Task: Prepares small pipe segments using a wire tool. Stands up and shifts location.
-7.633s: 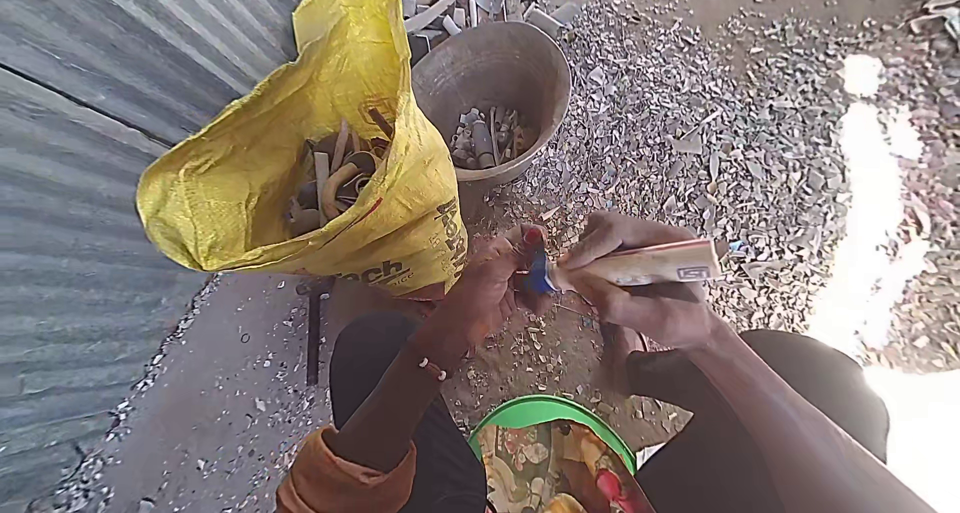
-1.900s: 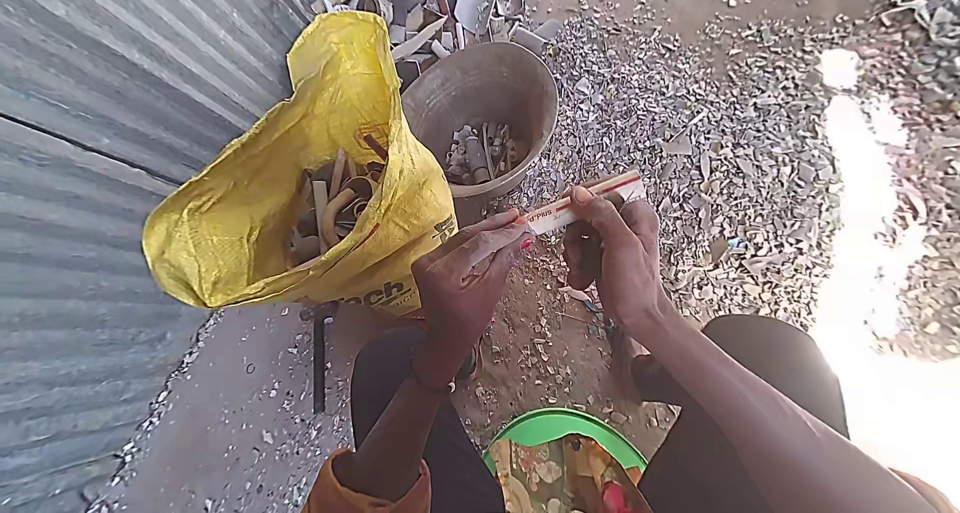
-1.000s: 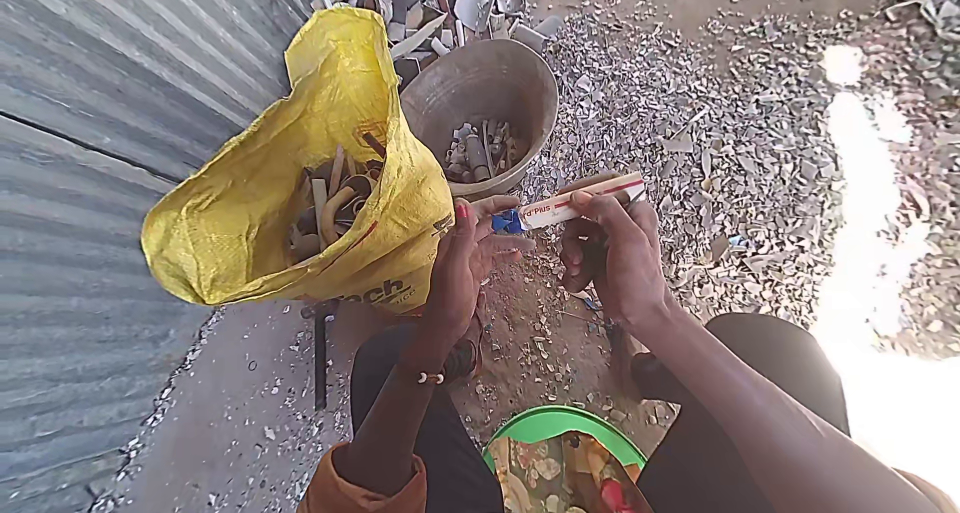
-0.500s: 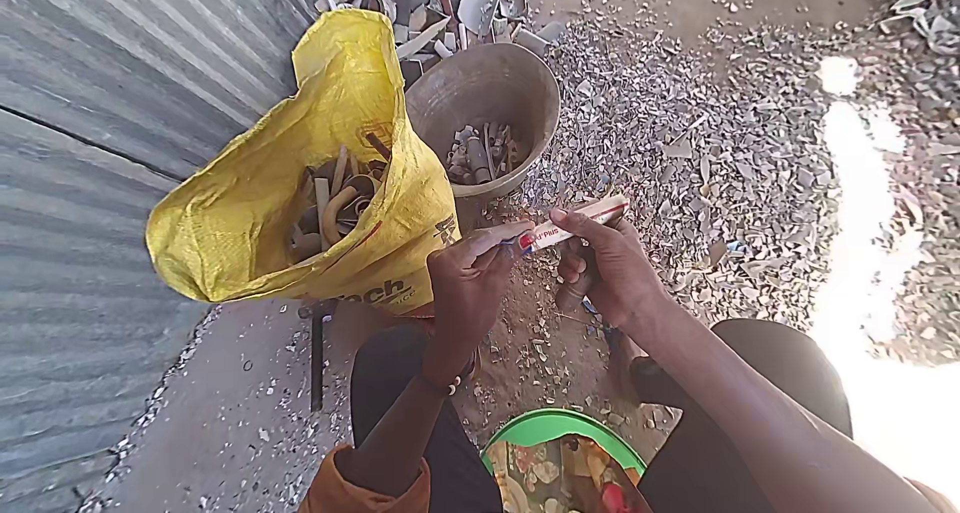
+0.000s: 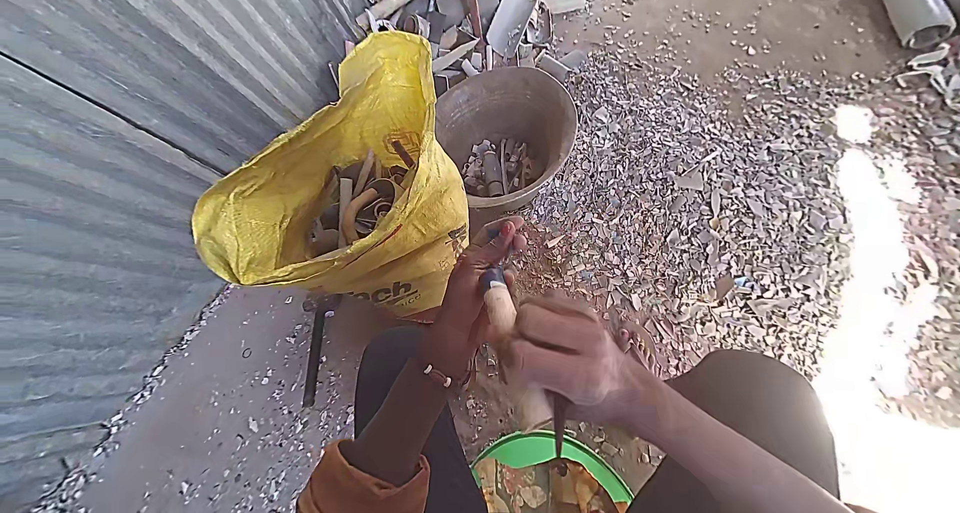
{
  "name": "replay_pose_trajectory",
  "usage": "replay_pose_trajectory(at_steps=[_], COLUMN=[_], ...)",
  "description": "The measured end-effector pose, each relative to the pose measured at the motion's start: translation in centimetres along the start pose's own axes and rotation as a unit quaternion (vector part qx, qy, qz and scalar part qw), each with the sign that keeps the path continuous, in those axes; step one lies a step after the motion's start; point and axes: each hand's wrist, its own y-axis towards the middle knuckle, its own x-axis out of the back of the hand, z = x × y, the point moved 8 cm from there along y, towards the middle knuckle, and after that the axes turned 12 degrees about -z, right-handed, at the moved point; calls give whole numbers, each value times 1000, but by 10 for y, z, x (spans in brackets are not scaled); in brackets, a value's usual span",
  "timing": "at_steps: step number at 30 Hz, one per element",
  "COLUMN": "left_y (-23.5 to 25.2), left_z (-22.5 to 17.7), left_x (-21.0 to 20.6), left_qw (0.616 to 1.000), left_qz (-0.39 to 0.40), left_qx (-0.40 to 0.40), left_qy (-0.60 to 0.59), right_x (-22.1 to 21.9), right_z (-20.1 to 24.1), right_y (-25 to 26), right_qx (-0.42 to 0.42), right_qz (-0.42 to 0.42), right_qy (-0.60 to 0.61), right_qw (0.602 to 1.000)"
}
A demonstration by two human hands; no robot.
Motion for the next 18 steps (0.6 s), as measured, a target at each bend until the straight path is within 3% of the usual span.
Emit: replay_pose_trajectory(at_steps=[3,6,10,13,18], left_y=[3,7,-2,-13,-25], left_z=[11,6,-3,3,11], left_x=[1,4,-9,-23,-33], left_qw=[996,997,981,955,943], left_qz=[-8,24,186,279,322], left_qx=[84,68,40,60,70], left_qy=[-20,-2,-37,-83,-48], right_x=[3,33,55,55,59], right_z=[-11,-45,-86,-94,-91], right_y=[-6,-8,-24,-28,-23], right_qx=[-65,-222,-441,-477,-460], right_qz=[-20,-125,-216,-213,-210], right_qy=[30,113,307,385,402], right_qw=[997,960,815,761,763])
